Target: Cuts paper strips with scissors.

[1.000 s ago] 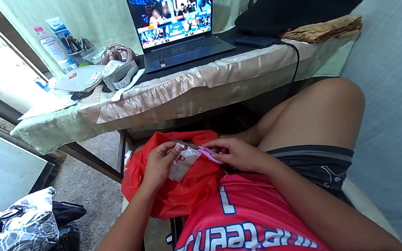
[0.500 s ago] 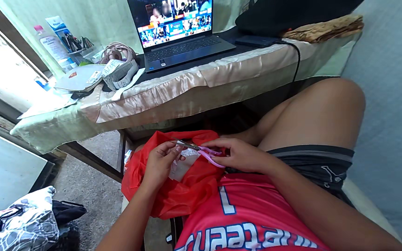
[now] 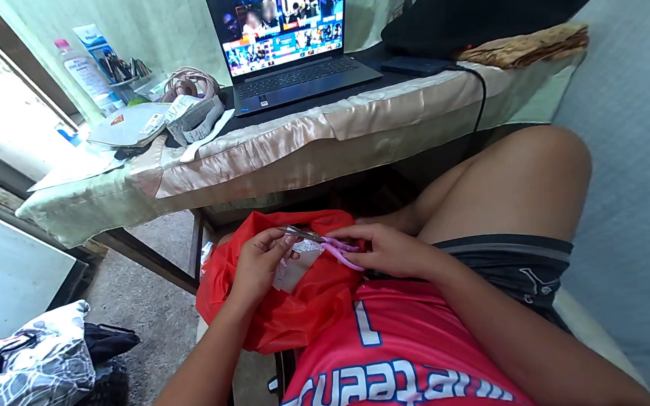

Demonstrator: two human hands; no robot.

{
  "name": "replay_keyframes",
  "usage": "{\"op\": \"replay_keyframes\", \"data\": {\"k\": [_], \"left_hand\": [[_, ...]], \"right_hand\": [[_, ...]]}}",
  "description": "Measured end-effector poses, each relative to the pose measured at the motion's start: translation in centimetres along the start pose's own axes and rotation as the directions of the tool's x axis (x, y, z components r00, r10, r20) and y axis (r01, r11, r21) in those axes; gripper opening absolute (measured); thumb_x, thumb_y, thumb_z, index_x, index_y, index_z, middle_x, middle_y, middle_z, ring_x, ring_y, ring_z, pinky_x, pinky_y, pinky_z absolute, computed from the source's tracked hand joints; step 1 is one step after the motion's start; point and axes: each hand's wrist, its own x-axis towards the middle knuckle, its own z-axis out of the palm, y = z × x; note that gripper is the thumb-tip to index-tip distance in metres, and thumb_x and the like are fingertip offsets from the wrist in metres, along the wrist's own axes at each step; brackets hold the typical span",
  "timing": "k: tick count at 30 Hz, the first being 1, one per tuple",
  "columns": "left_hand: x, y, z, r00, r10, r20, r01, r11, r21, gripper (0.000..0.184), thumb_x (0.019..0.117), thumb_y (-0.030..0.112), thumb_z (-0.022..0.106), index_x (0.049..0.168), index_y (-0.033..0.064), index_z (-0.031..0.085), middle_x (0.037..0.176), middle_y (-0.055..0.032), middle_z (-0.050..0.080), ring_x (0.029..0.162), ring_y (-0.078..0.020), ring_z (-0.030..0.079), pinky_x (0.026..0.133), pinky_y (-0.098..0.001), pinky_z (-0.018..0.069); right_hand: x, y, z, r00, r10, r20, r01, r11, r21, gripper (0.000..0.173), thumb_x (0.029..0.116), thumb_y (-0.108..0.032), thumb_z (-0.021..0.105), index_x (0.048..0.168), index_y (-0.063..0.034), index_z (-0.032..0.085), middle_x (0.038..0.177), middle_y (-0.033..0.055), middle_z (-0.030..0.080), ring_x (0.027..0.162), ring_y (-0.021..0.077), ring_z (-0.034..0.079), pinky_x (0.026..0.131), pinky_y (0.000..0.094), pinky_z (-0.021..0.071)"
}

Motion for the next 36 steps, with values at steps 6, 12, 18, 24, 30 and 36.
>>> {"op": "replay_keyframes", "data": {"k": [6, 12, 18, 24, 30, 36], "left_hand": [[-0.01, -0.04, 0.04, 1.000, -0.001, -0.012, 0.001, 1.000, -0.003, 0.020, 0.1018, 0.006, 0.061, 0.116, -0.0050, 0.069, 0.101, -0.0149, 0.074, 0.080, -0.0216, 0.072, 0.076, -0.0346, 0.0622], [-0.01, -0.06, -0.01, 1.000, 0.015, 0.003, -0.015, 1.000, -0.011, 0.019, 0.1021, 0.007, 0.061, 0.115, -0.0048, 0.070, 0.103, -0.0151, 0.074, 0.082, -0.0216, 0.072, 0.078, -0.0347, 0.0620], [0.05, -0.02, 0.05, 1.000, 0.007, -0.007, -0.007, 1.000, -0.014, 0.018, 0.1019, 0.007, 0.061, 0.113, -0.0050, 0.070, 0.102, -0.0155, 0.074, 0.082, -0.0218, 0.072, 0.078, -0.0351, 0.0623], [-0.01, 0.15, 0.14, 1.000, -0.007, -0.014, 0.007, 1.000, -0.012, 0.019, 0.1020, 0.007, 0.061, 0.113, -0.0058, 0.069, 0.102, -0.0158, 0.075, 0.081, -0.0223, 0.073, 0.077, -0.0353, 0.0625], [-0.09, 0.25, 0.15, 1.000, -0.016, -0.014, 0.016, 1.000, -0.008, 0.019, 0.1019, 0.007, 0.061, 0.113, -0.0055, 0.069, 0.103, -0.0159, 0.075, 0.081, -0.0218, 0.073, 0.077, -0.0344, 0.0624], [-0.04, 0.21, 0.17, 1.000, -0.017, -0.017, 0.017, 1.000, -0.013, 0.018, 0.1017, 0.007, 0.062, 0.113, -0.0054, 0.069, 0.103, -0.0157, 0.075, 0.081, -0.0217, 0.073, 0.077, -0.0349, 0.0625]], "right_hand": [[-0.03, -0.18, -0.01, 1.000, 0.000, -0.006, 0.000, 1.000, -0.010, 0.041, 0.0979, -0.030, 0.068, 0.137, -0.0187, 0.065, 0.124, -0.0009, 0.069, 0.111, 0.0039, 0.064, 0.097, 0.0256, 0.0536], [0.00, -0.26, -0.07, 1.000, 0.020, -0.012, -0.021, 0.999, -0.037, 0.040, 0.0987, -0.031, 0.066, 0.137, -0.0201, 0.066, 0.125, -0.0011, 0.068, 0.111, 0.0045, 0.064, 0.096, 0.0259, 0.0538], [0.07, -0.34, -0.16, 0.999, 0.040, -0.028, -0.042, 0.998, -0.051, 0.035, 0.1008, -0.029, 0.064, 0.135, -0.0210, 0.067, 0.121, -0.0013, 0.069, 0.106, 0.0048, 0.065, 0.093, 0.0261, 0.0538], [0.08, -0.39, -0.20, 0.998, 0.046, -0.031, -0.047, 0.998, -0.038, 0.033, 0.1015, -0.026, 0.063, 0.133, -0.0190, 0.068, 0.117, -0.0024, 0.071, 0.103, 0.0026, 0.065, 0.093, 0.0245, 0.0539], [0.10, -0.29, -0.16, 0.998, 0.046, -0.033, -0.047, 0.998, -0.038, 0.032, 0.1018, -0.024, 0.062, 0.133, -0.0185, 0.068, 0.116, -0.0025, 0.071, 0.102, 0.0027, 0.066, 0.092, 0.0240, 0.0539], [0.05, -0.22, -0.09, 0.998, 0.044, -0.043, -0.045, 0.998, -0.032, 0.032, 0.1017, -0.025, 0.063, 0.132, -0.0187, 0.068, 0.115, -0.0025, 0.071, 0.101, 0.0024, 0.066, 0.091, 0.0233, 0.0540]]}}
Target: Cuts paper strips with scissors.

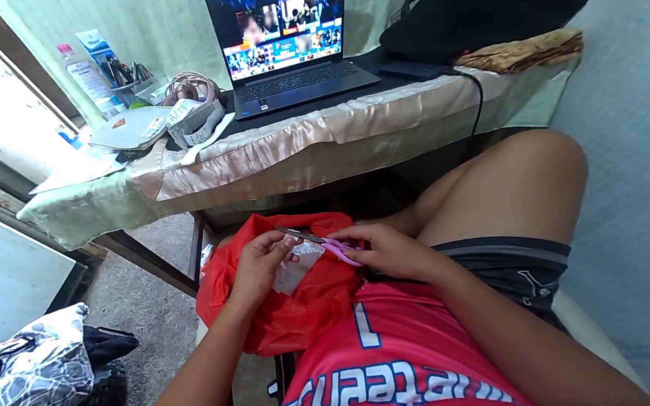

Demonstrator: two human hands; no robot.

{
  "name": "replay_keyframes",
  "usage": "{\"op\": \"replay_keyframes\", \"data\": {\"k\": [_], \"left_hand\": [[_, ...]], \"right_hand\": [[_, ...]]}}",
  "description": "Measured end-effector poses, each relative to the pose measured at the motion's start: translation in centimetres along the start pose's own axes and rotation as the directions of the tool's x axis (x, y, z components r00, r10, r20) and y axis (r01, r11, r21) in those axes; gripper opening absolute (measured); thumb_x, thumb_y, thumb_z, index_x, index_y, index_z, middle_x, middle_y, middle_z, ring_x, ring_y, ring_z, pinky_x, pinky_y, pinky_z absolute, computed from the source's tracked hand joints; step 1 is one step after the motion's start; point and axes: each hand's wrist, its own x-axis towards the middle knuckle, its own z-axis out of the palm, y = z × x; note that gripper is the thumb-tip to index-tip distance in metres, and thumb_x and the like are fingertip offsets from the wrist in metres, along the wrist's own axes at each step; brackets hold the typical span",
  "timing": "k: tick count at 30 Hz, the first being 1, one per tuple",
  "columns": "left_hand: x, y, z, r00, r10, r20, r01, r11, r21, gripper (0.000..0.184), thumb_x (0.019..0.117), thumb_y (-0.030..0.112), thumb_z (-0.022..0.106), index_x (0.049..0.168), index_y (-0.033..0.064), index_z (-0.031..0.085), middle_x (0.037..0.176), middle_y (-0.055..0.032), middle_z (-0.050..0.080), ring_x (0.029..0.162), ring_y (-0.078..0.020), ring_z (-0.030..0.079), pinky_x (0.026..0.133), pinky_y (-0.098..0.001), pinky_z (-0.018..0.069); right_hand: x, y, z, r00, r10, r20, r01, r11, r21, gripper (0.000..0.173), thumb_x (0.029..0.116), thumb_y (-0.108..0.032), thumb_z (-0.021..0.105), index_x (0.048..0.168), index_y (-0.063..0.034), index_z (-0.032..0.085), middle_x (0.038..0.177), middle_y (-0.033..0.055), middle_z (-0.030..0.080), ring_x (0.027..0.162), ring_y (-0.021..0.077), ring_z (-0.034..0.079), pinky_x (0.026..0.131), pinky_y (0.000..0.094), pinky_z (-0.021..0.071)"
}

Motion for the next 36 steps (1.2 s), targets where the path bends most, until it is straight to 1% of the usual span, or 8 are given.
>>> {"op": "replay_keyframes", "data": {"k": [5, 9, 12, 15, 20, 26, 36], "left_hand": [[-0.02, 0.01, -0.01, 1.000, 0.004, 0.008, -0.004, 1.000, 0.017, 0.019, 0.1021, 0.007, 0.061, 0.114, -0.0060, 0.069, 0.103, -0.0161, 0.075, 0.081, -0.0223, 0.073, 0.077, -0.0350, 0.0625], [-0.04, 0.04, 0.00, 1.000, 0.007, 0.010, -0.007, 1.000, 0.014, 0.019, 0.1020, 0.007, 0.061, 0.114, -0.0055, 0.069, 0.103, -0.0156, 0.074, 0.080, -0.0216, 0.073, 0.076, -0.0342, 0.0623], [0.01, -0.09, -0.03, 1.000, 0.010, 0.011, -0.010, 1.000, 0.010, 0.019, 0.1018, 0.007, 0.061, 0.114, -0.0053, 0.069, 0.102, -0.0152, 0.074, 0.080, -0.0215, 0.072, 0.076, -0.0343, 0.0621], [0.00, -0.07, -0.02, 1.000, 0.006, 0.008, -0.006, 1.000, 0.008, 0.019, 0.1017, 0.006, 0.061, 0.115, -0.0051, 0.069, 0.100, -0.0147, 0.074, 0.079, -0.0204, 0.072, 0.075, -0.0332, 0.0618], [0.05, -0.20, -0.04, 1.000, 0.016, 0.011, -0.017, 1.000, 0.002, 0.019, 0.1016, 0.006, 0.061, 0.115, -0.0049, 0.070, 0.100, -0.0147, 0.074, 0.079, -0.0210, 0.072, 0.075, -0.0339, 0.0619], [-0.02, -0.07, -0.03, 1.000, 0.012, 0.015, -0.012, 1.000, 0.005, 0.019, 0.1021, 0.007, 0.061, 0.114, -0.0049, 0.069, 0.102, -0.0150, 0.074, 0.081, -0.0213, 0.072, 0.077, -0.0343, 0.0619], [0.02, -0.07, -0.02, 1.000, 0.017, 0.018, -0.016, 1.000, -0.003, 0.018, 0.1021, 0.007, 0.061, 0.112, -0.0047, 0.070, 0.104, -0.0155, 0.074, 0.082, -0.0219, 0.072, 0.077, -0.0346, 0.0620]], "right_hand": [[-0.05, 0.02, 0.02, 1.000, -0.009, 0.000, 0.009, 1.000, -0.005, 0.032, 0.1014, -0.024, 0.063, 0.133, -0.0185, 0.068, 0.115, -0.0021, 0.072, 0.101, 0.0029, 0.066, 0.091, 0.0240, 0.0544], [-0.06, 0.03, 0.04, 1.000, -0.010, 0.018, 0.010, 1.000, 0.001, 0.035, 0.1005, -0.026, 0.064, 0.135, -0.0181, 0.067, 0.118, -0.0017, 0.071, 0.103, 0.0026, 0.066, 0.092, 0.0239, 0.0545], [-0.04, 0.10, 0.12, 0.999, -0.030, 0.042, 0.029, 0.999, 0.020, 0.040, 0.0991, -0.027, 0.065, 0.138, -0.0180, 0.064, 0.121, -0.0009, 0.070, 0.106, 0.0038, 0.066, 0.094, 0.0252, 0.0547], [-0.05, 0.12, 0.18, 0.998, -0.041, 0.043, 0.040, 0.999, 0.027, 0.041, 0.0983, -0.027, 0.067, 0.138, -0.0172, 0.064, 0.122, -0.0004, 0.069, 0.107, 0.0036, 0.065, 0.095, 0.0247, 0.0544], [-0.10, 0.15, 0.17, 0.999, -0.035, 0.041, 0.034, 0.999, 0.023, 0.041, 0.0982, -0.029, 0.067, 0.138, -0.0187, 0.065, 0.124, -0.0016, 0.069, 0.109, 0.0038, 0.064, 0.097, 0.0256, 0.0537], [-0.10, 0.07, 0.18, 0.999, -0.024, 0.031, 0.023, 1.000, 0.017, 0.039, 0.0994, -0.029, 0.065, 0.137, -0.0191, 0.065, 0.121, -0.0018, 0.070, 0.107, 0.0035, 0.065, 0.094, 0.0249, 0.0542], [0.00, 0.09, 0.06, 0.999, -0.026, 0.029, 0.026, 1.000, 0.000, 0.037, 0.1005, -0.028, 0.064, 0.137, -0.0186, 0.066, 0.120, -0.0009, 0.070, 0.106, 0.0039, 0.065, 0.095, 0.0253, 0.0540]]}}
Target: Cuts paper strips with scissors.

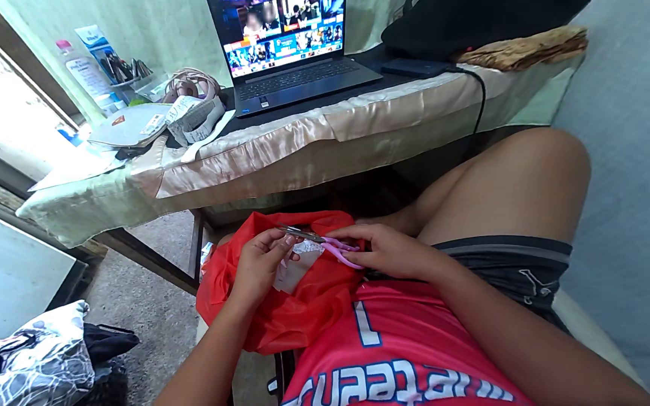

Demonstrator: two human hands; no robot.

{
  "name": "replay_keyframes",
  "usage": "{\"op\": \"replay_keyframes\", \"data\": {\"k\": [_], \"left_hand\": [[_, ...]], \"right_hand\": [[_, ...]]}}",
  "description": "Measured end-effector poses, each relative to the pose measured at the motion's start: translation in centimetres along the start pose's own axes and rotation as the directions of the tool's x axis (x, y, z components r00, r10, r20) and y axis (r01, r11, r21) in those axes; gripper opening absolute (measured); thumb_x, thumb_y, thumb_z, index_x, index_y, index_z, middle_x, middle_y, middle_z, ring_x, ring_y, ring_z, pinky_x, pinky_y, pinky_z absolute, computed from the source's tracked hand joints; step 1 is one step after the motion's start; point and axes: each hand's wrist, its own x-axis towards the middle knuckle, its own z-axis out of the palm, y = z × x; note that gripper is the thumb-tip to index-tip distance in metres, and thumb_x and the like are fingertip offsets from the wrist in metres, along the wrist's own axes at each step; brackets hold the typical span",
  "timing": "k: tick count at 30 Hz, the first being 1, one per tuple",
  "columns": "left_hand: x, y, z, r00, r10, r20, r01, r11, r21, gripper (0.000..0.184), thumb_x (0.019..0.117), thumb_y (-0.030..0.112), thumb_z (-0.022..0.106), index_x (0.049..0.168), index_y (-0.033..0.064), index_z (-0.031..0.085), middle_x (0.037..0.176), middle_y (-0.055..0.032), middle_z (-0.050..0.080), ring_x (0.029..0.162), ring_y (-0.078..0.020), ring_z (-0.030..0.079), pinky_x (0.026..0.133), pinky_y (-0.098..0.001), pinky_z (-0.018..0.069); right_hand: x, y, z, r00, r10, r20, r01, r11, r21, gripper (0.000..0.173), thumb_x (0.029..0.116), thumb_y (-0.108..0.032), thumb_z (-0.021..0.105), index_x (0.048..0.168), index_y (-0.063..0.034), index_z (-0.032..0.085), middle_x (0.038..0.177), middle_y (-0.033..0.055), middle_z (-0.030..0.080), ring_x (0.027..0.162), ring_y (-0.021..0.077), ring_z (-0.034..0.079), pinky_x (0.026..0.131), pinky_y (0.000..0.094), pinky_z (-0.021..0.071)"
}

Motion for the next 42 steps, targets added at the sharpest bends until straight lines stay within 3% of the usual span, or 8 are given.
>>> {"op": "replay_keyframes", "data": {"k": [18, 29, 42], "left_hand": [[-0.01, 0.01, 0.09, 1.000, -0.014, -0.012, 0.014, 1.000, -0.006, 0.018, 0.1017, 0.006, 0.061, 0.113, -0.0061, 0.069, 0.103, -0.0159, 0.075, 0.080, -0.0214, 0.073, 0.077, -0.0344, 0.0623], [0.06, -0.33, -0.08, 1.000, -0.005, -0.007, 0.005, 1.000, -0.009, 0.020, 0.1017, 0.006, 0.061, 0.116, -0.0054, 0.068, 0.102, -0.0154, 0.074, 0.080, -0.0212, 0.072, 0.076, -0.0343, 0.0618], [0.03, -0.17, 0.04, 1.000, -0.006, -0.008, 0.006, 1.000, -0.004, 0.018, 0.1019, 0.007, 0.061, 0.112, -0.0057, 0.069, 0.104, -0.0157, 0.075, 0.080, -0.0212, 0.072, 0.076, -0.0343, 0.0621]], "right_hand": [[0.06, -0.10, -0.20, 0.999, 0.038, -0.009, -0.038, 0.999, -0.014, 0.032, 0.1023, -0.025, 0.062, 0.133, -0.0200, 0.068, 0.113, -0.0031, 0.072, 0.100, 0.0030, 0.066, 0.091, 0.0246, 0.0540], [-0.13, -0.16, -0.07, 1.000, 0.005, 0.014, -0.005, 1.000, 0.017, 0.042, 0.0977, -0.031, 0.068, 0.138, -0.0203, 0.065, 0.126, -0.0012, 0.068, 0.112, 0.0042, 0.063, 0.098, 0.0260, 0.0533], [-0.07, -0.01, -0.08, 1.000, 0.026, -0.008, -0.026, 1.000, -0.003, 0.033, 0.1021, -0.025, 0.062, 0.135, -0.0196, 0.067, 0.117, -0.0022, 0.071, 0.102, 0.0035, 0.066, 0.093, 0.0248, 0.0542]]}}
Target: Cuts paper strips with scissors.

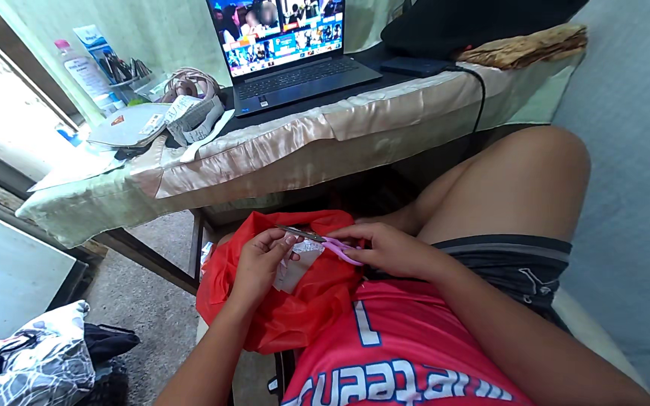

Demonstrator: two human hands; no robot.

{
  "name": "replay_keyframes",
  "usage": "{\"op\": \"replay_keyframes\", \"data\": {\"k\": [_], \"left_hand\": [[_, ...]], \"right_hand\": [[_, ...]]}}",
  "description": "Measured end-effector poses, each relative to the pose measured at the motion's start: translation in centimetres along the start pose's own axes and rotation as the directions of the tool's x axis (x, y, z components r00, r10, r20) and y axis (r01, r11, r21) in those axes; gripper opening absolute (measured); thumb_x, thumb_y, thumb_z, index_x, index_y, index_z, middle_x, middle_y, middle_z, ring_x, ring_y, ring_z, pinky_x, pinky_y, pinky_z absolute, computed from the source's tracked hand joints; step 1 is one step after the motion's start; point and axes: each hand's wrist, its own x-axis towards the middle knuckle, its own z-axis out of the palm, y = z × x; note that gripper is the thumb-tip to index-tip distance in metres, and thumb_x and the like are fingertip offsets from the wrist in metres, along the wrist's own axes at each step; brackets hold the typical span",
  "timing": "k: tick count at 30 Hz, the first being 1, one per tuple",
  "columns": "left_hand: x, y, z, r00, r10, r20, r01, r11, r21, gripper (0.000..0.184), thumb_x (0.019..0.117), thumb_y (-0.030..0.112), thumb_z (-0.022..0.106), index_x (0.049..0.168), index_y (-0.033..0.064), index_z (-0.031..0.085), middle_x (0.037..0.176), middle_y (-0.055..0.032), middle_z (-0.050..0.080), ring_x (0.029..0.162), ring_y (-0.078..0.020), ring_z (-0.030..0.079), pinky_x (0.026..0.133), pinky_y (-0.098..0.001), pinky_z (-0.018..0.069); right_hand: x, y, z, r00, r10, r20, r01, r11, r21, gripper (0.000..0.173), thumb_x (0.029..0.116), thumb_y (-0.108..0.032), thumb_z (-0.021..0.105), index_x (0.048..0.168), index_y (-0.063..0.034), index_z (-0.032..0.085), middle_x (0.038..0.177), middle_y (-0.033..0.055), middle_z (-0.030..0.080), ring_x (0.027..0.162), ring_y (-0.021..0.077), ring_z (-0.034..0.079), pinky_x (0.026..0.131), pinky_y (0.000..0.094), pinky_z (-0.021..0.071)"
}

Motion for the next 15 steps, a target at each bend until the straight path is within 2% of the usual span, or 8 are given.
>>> {"op": "replay_keyframes", "data": {"k": [7, 15], "left_hand": [[-0.03, -0.02, -0.04, 1.000, 0.001, -0.009, -0.001, 1.000, 0.000, 0.018, 0.1016, 0.004, 0.060, 0.114, -0.0051, 0.069, 0.101, -0.0145, 0.074, 0.079, -0.0204, 0.071, 0.075, -0.0336, 0.0619], [0.00, -0.09, -0.09, 1.000, 0.007, -0.001, -0.007, 1.000, 0.005, 0.019, 0.1024, 0.007, 0.060, 0.114, -0.0052, 0.069, 0.102, -0.0153, 0.074, 0.080, -0.0211, 0.072, 0.075, -0.0338, 0.0616]], "right_hand": [[-0.09, -0.11, 0.14, 0.999, -0.035, 0.018, 0.034, 0.999, 0.023, 0.042, 0.0968, -0.031, 0.068, 0.137, -0.0192, 0.065, 0.123, -0.0006, 0.068, 0.108, 0.0045, 0.064, 0.096, 0.0258, 0.0540], [-0.03, 0.08, 0.14, 0.999, -0.032, 0.016, 0.032, 0.999, 0.003, 0.041, 0.0988, -0.031, 0.066, 0.138, -0.0205, 0.065, 0.123, -0.0015, 0.069, 0.109, 0.0046, 0.064, 0.096, 0.0262, 0.0542]]}}
